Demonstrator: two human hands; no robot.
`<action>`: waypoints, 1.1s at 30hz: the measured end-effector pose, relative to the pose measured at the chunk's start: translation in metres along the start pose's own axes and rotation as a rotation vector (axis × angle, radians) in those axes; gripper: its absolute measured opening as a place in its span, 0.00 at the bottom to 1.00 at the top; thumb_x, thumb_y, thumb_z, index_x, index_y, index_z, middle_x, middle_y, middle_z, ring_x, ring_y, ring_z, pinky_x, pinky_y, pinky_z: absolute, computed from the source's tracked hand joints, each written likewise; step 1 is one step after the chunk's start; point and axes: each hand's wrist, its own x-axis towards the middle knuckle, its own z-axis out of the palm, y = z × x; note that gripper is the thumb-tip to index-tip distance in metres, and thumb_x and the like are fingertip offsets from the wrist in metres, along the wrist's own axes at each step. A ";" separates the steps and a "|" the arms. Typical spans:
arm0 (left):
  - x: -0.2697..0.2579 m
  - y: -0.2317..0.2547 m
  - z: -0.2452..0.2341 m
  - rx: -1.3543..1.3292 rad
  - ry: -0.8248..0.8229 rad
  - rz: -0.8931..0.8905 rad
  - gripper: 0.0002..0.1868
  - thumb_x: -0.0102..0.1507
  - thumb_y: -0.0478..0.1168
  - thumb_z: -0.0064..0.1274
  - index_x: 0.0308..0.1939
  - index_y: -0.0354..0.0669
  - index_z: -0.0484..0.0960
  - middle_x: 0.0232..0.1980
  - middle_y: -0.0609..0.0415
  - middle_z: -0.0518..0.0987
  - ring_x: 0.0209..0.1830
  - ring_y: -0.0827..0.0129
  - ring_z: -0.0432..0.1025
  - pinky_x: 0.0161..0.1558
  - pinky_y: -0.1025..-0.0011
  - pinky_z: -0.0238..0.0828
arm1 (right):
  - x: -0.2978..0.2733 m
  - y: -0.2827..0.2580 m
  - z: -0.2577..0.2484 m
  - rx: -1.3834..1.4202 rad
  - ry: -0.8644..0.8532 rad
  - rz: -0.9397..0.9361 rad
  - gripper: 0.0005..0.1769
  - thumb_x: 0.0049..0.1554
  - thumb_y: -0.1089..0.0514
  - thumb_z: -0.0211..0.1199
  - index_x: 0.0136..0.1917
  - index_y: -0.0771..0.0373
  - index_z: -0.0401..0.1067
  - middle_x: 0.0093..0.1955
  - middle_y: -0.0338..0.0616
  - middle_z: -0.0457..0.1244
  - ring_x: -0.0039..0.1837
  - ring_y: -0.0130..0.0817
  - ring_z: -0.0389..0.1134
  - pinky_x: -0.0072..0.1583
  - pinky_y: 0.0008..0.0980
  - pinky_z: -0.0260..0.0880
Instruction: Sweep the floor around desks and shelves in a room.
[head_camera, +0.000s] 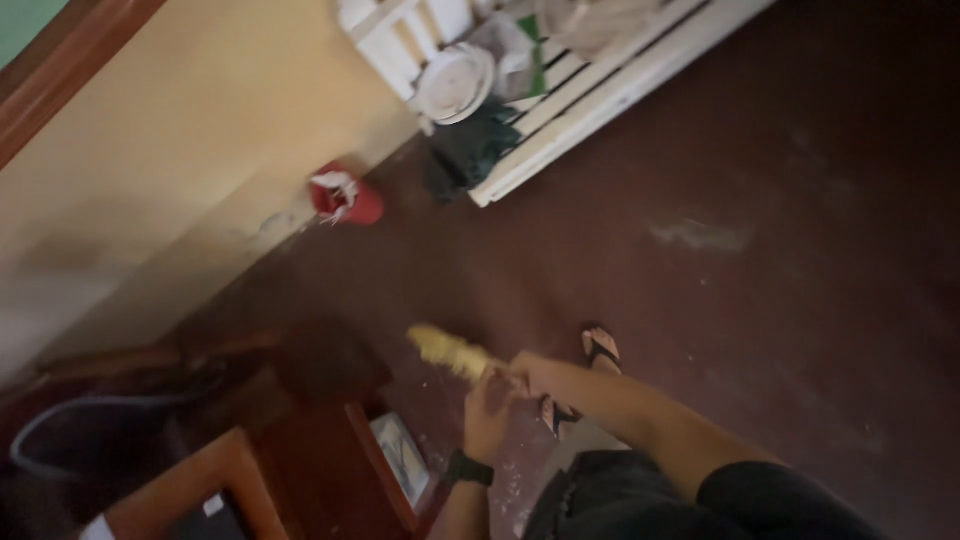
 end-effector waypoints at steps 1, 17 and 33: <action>0.008 0.007 0.004 -0.037 0.007 -0.062 0.35 0.64 0.38 0.57 0.75 0.42 0.65 0.57 0.44 0.85 0.57 0.58 0.81 0.60 0.65 0.75 | -0.008 -0.036 0.006 -0.124 0.087 -0.030 0.12 0.55 0.56 0.67 0.35 0.67 0.76 0.27 0.48 0.64 0.28 0.35 0.62 0.29 0.34 0.58; 0.105 0.108 0.026 -0.438 -0.010 -0.559 0.43 0.57 0.44 0.55 0.76 0.48 0.59 0.70 0.47 0.72 0.51 0.44 0.77 0.47 0.41 0.75 | -0.134 -0.228 -0.089 -0.350 1.249 -0.008 0.24 0.64 0.45 0.57 0.48 0.72 0.73 0.42 0.55 0.67 0.35 0.38 0.67 0.34 0.40 0.66; 0.125 0.014 -0.083 -0.115 0.304 -0.080 0.36 0.63 0.36 0.61 0.74 0.39 0.66 0.60 0.39 0.79 0.60 0.55 0.74 0.57 0.60 0.71 | -0.086 -0.222 0.194 0.311 0.273 0.178 0.13 0.67 0.55 0.55 0.40 0.53 0.62 0.27 0.28 0.54 0.24 0.18 0.51 0.26 0.21 0.50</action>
